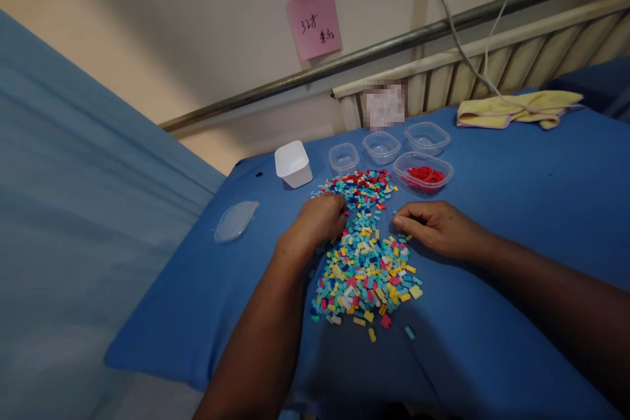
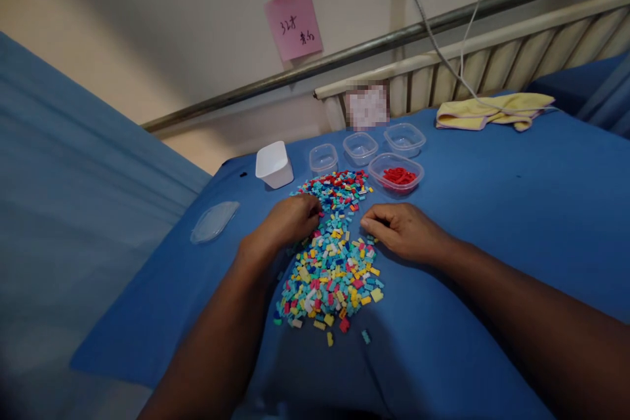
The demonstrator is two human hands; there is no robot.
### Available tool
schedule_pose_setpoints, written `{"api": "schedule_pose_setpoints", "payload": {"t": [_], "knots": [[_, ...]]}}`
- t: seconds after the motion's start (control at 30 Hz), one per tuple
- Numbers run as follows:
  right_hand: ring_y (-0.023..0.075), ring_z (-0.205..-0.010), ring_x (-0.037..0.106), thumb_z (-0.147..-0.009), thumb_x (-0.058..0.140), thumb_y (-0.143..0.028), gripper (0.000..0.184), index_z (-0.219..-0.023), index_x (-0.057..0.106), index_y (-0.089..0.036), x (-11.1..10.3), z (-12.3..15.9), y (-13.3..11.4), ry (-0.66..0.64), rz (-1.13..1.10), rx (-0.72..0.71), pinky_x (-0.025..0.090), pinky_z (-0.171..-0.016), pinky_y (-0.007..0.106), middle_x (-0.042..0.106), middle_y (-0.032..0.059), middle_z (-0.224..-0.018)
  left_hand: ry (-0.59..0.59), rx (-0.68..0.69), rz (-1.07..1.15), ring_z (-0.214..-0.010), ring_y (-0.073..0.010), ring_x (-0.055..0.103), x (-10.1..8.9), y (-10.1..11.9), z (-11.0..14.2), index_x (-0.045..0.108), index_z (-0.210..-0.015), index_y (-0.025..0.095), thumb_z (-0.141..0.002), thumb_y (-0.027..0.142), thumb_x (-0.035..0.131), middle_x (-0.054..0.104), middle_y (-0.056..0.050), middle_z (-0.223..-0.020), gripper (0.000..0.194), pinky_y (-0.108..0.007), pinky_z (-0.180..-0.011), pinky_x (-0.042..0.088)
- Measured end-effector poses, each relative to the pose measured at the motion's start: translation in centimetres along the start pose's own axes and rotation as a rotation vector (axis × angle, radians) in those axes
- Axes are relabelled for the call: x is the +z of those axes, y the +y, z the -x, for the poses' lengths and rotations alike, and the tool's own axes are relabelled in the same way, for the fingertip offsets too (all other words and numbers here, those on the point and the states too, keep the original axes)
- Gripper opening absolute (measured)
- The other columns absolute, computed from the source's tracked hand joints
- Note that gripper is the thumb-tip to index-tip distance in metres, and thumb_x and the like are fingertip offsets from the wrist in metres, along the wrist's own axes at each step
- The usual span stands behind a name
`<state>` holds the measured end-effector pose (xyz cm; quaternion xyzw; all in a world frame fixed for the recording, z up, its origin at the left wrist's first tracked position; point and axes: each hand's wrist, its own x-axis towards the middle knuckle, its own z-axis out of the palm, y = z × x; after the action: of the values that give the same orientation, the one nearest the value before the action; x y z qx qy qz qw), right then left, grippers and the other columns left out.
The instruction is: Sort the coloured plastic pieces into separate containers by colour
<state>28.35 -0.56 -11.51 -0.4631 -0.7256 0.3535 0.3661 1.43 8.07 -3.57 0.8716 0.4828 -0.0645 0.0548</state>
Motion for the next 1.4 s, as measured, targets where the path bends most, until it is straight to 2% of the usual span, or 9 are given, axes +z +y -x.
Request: {"api": "schedule_pose_setpoints", "payload": {"t": [0.2, 0.47, 0.67, 0.77, 0.9, 1.03, 1.2, 1.27, 1.4], "knots": [[0.0212, -0.077, 0.069, -0.108, 0.059, -0.049, 0.035, -0.093, 0.080, -0.024, 0.0, -0.1, 0.1, 0.005, -0.008, -0.005, 0.054, -0.071, 0.035, 0.078, 0.0036, -0.084, 0.032, 0.067, 0.045, -0.093, -0.0285, 0.069, -0.1, 0.1, 0.6, 0.080, -0.103, 0.023, -0.093, 0.019, 0.060, 0.078, -0.011, -0.109, 0.023, -0.035, -0.073, 0.041], [0.0217, -0.081, 0.070, -0.109, 0.058, -0.050, 0.035, -0.096, 0.079, -0.025, 0.1, 0.0, 0.3, -0.010, -0.004, 0.005, 0.054, -0.074, 0.035, 0.078, 0.0030, -0.087, 0.002, 0.129, 0.098, -0.097, -0.0280, 0.068, -0.3, -0.8, 1.0, 0.083, -0.104, 0.025, -0.091, 0.017, 0.063, 0.079, -0.010, -0.110, 0.025, -0.034, -0.076, 0.042], [0.0221, -0.082, 0.070, -0.109, 0.058, -0.050, 0.035, -0.097, 0.079, -0.025, 0.0, 0.1, 0.4, -0.020, -0.005, 0.000, 0.055, -0.076, 0.035, 0.078, 0.0030, -0.089, -0.023, 0.066, 0.031, -0.093, -0.0284, 0.069, -0.4, -0.1, 0.8, 0.082, -0.106, 0.025, -0.089, 0.018, 0.064, 0.080, -0.010, -0.108, 0.026, -0.034, -0.070, 0.038], [0.0222, -0.083, 0.071, -0.110, 0.058, -0.050, 0.035, -0.098, 0.079, -0.025, -0.1, 0.2, 0.3, -0.028, -0.017, 0.004, 0.055, -0.076, 0.035, 0.079, 0.0034, -0.090, -0.007, 0.056, 0.038, -0.083, -0.0271, 0.066, -0.3, 0.0, 0.8, 0.078, -0.100, 0.023, -0.085, 0.019, 0.067, 0.078, -0.010, -0.100, 0.019, -0.034, -0.066, 0.034], [0.0218, -0.081, 0.070, -0.109, 0.058, -0.050, 0.036, -0.097, 0.079, -0.024, -0.2, 0.2, 0.2, -0.028, -0.018, 0.007, 0.055, -0.075, 0.035, 0.079, 0.0035, -0.088, 0.083, 0.065, 0.211, -0.076, -0.0232, 0.061, 0.1, -0.3, 0.7, 0.072, -0.096, 0.023, -0.083, 0.019, 0.066, 0.074, -0.007, -0.091, 0.014, -0.033, -0.066, 0.034], [0.0216, -0.081, 0.070, -0.108, 0.059, -0.050, 0.035, -0.098, 0.080, -0.024, -0.1, 0.0, 0.4, -0.025, -0.020, -0.003, 0.055, -0.074, 0.035, 0.079, 0.0033, -0.089, 0.172, 0.054, 0.532, -0.072, -0.0186, 0.059, 0.8, -0.4, 0.3, 0.070, -0.101, 0.021, -0.084, 0.019, 0.063, 0.071, -0.003, -0.085, 0.019, -0.031, -0.066, 0.038], [0.0198, -0.076, 0.067, -0.108, 0.060, -0.047, 0.032, -0.095, 0.079, -0.023, 0.0, -0.3, 0.4, -0.009, -0.024, -0.013, 0.052, -0.070, 0.033, 0.077, 0.0021, -0.084, 0.251, 0.069, 0.933, -0.071, -0.0140, 0.057, 0.9, 1.2, -0.8, 0.068, -0.101, 0.018, -0.082, 0.024, 0.066, 0.064, 0.000, -0.083, 0.019, -0.027, -0.067, 0.044], [0.0190, -0.075, 0.067, -0.108, 0.060, -0.044, 0.031, -0.093, 0.078, -0.023, -0.1, -0.4, 0.2, -0.001, -0.031, -0.025, 0.050, -0.070, 0.033, 0.075, 0.0017, -0.082, 0.232, 0.096, 0.979, -0.070, -0.0129, 0.056, 0.5, 2.3, -1.4, 0.069, -0.102, 0.017, -0.082, 0.025, 0.067, 0.063, 0.001, -0.082, 0.022, -0.027, -0.066, 0.043], [0.0173, -0.072, 0.064, -0.107, 0.060, -0.040, 0.030, -0.091, 0.077, -0.023, -0.1, -0.5, -0.1, 0.016, -0.036, -0.051, 0.048, -0.069, 0.031, 0.074, 0.0007, -0.079, 0.194, 0.201, 0.937, -0.071, -0.0122, 0.055, -0.7, 4.7, -3.5, 0.071, -0.103, 0.015, -0.085, 0.023, 0.067, 0.064, 0.000, -0.081, 0.020, -0.026, -0.068, 0.043]]}}
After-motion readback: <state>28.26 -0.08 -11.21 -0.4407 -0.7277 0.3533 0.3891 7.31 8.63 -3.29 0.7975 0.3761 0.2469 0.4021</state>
